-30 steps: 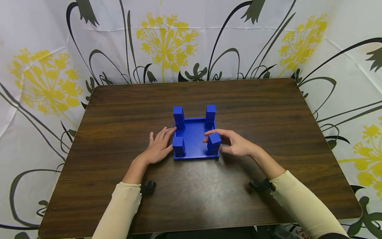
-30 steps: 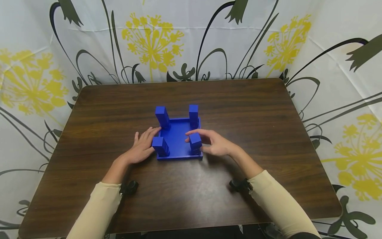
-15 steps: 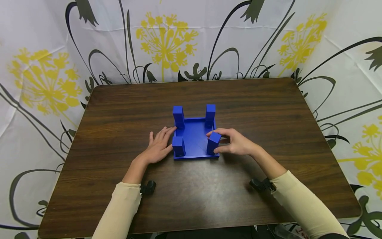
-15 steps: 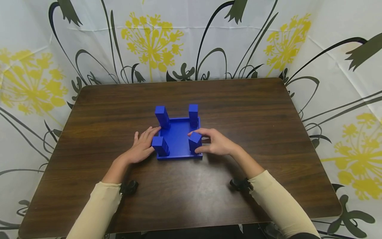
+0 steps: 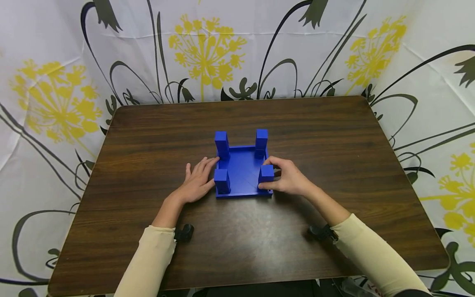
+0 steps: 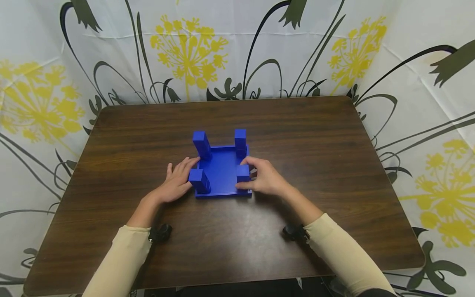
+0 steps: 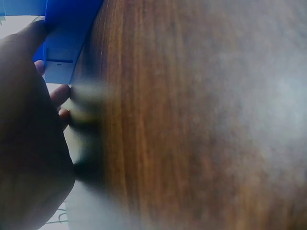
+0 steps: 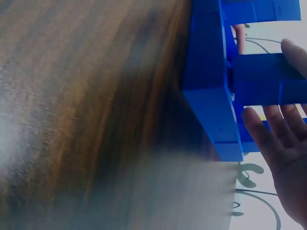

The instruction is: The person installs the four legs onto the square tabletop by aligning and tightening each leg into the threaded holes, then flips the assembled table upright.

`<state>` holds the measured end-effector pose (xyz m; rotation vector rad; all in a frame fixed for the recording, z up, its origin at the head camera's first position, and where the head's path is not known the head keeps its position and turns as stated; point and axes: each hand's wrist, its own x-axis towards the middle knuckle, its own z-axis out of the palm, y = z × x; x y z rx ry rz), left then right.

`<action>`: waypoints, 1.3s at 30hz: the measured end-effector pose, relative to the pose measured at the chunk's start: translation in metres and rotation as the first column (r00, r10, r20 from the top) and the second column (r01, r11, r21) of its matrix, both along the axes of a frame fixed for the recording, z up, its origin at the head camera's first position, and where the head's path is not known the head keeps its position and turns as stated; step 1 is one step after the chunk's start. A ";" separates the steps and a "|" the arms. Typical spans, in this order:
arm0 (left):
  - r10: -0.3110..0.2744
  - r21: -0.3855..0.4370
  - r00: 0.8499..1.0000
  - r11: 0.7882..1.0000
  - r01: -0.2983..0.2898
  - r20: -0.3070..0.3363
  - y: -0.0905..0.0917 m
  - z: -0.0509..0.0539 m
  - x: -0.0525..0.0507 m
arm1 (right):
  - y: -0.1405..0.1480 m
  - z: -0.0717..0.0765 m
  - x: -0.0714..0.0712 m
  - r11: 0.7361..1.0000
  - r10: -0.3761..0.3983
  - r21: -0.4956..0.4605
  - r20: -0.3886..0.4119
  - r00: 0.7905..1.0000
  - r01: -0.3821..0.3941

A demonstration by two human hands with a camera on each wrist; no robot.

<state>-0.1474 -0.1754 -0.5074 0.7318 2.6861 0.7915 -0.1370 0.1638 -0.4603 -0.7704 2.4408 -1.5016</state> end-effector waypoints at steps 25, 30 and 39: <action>-0.005 0.013 1.000 1.000 0.005 -0.009 0.001 0.002 0.000 | 0.010 0.021 -0.006 0.941 0.336 -0.078 0.091 0.937 -0.330; -0.012 0.038 0.999 0.999 0.013 -0.030 0.003 0.008 0.003 | 0.011 0.024 -0.008 0.928 0.372 -0.072 0.108 0.922 -0.366; -0.007 0.014 1.000 1.000 0.007 -0.024 0.002 0.008 0.004 | 0.010 0.023 -0.005 0.964 0.265 -0.025 0.119 0.957 -0.264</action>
